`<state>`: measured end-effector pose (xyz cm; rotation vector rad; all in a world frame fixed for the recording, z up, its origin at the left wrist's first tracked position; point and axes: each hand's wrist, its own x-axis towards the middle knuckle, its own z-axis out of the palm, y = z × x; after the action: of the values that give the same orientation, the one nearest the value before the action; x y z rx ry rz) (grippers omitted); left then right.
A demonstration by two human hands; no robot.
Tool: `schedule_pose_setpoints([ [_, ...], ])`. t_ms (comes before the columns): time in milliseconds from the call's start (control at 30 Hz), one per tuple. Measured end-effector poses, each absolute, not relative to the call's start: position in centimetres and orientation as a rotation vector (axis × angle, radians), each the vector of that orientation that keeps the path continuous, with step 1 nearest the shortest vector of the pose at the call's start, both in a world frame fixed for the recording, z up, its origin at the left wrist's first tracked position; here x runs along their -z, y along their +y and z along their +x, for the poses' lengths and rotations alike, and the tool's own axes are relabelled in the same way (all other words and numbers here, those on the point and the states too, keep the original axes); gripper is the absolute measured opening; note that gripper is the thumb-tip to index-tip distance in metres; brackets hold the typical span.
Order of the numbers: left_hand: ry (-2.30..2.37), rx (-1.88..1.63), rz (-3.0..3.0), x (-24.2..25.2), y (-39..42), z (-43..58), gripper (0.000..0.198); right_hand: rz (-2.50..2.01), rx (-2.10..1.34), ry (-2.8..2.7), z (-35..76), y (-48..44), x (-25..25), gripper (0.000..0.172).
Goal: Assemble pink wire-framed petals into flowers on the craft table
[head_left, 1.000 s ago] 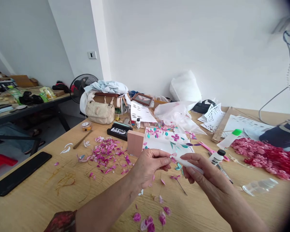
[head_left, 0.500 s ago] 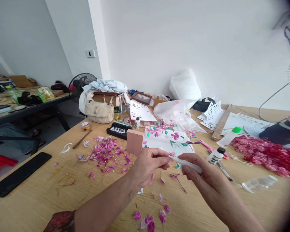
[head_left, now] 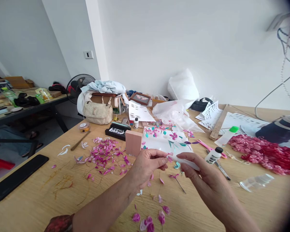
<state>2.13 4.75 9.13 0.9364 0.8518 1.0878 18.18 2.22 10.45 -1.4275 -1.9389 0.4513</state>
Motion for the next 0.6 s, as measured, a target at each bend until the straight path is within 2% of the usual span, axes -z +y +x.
schedule_pose_setpoints([
  [600, 0.867, -1.075, 0.971, -9.05, 4.71, 2.35, 0.021, -1.393, -0.33, -1.985, 17.98, 1.77, -10.82, 0.02],
])
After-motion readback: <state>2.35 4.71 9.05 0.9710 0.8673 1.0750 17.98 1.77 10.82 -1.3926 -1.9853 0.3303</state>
